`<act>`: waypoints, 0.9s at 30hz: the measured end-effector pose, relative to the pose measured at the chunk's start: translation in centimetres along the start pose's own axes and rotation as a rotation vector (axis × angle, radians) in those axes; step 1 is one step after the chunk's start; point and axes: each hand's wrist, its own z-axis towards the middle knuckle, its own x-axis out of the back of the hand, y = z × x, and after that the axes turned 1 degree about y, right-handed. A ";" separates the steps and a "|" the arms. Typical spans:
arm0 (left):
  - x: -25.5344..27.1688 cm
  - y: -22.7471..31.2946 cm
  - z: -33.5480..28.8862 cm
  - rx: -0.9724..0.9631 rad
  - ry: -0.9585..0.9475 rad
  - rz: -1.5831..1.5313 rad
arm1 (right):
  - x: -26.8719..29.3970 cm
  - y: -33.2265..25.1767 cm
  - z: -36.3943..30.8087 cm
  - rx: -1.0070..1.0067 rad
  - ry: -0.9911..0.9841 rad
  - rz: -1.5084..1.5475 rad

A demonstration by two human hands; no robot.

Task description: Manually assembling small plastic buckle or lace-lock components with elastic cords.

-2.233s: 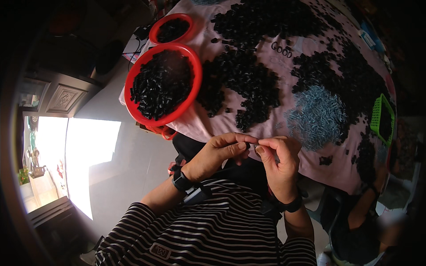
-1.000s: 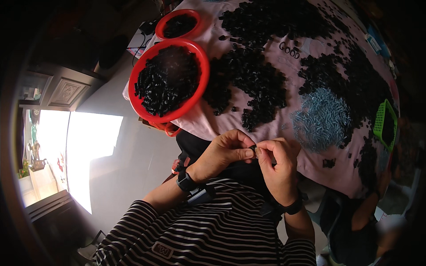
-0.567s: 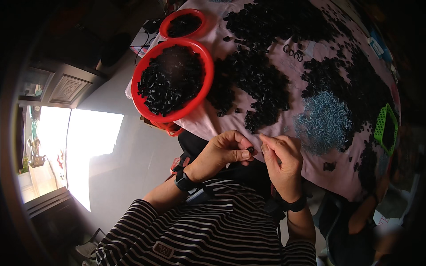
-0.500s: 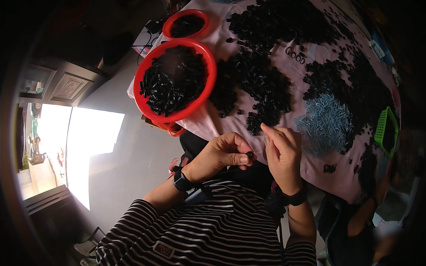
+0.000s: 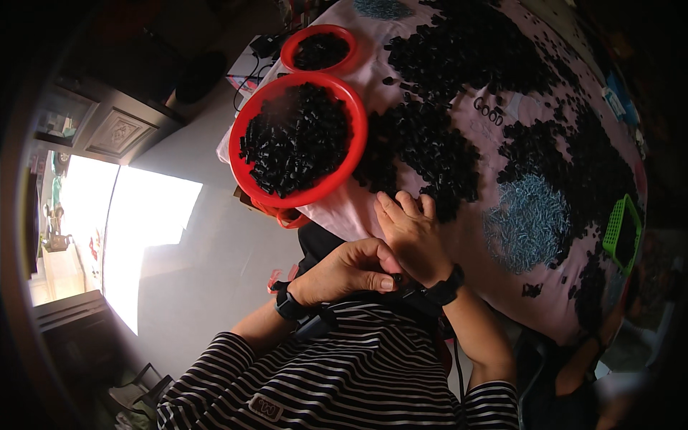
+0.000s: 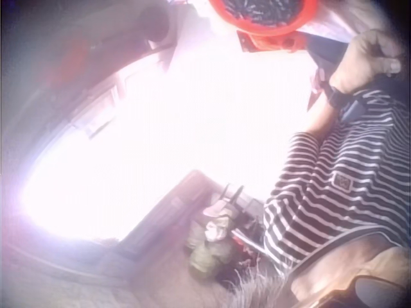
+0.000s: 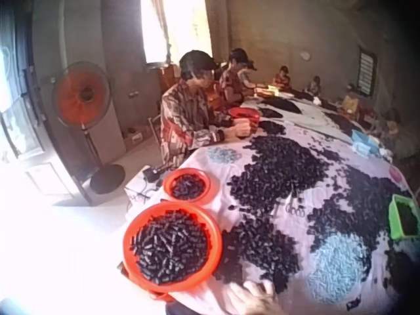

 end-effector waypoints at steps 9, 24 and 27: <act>-0.3 0.0 0.7 0.014 -0.048 0.034 | 1.2 2.4 -1.5 -0.332 0.249 0.005; -0.6 0.1 0.4 0.045 -0.034 0.107 | -2.1 1.5 1.2 -0.367 0.164 -0.222; -0.6 -0.2 0.4 0.025 -0.027 0.130 | -1.7 1.5 1.5 -0.342 0.186 -0.189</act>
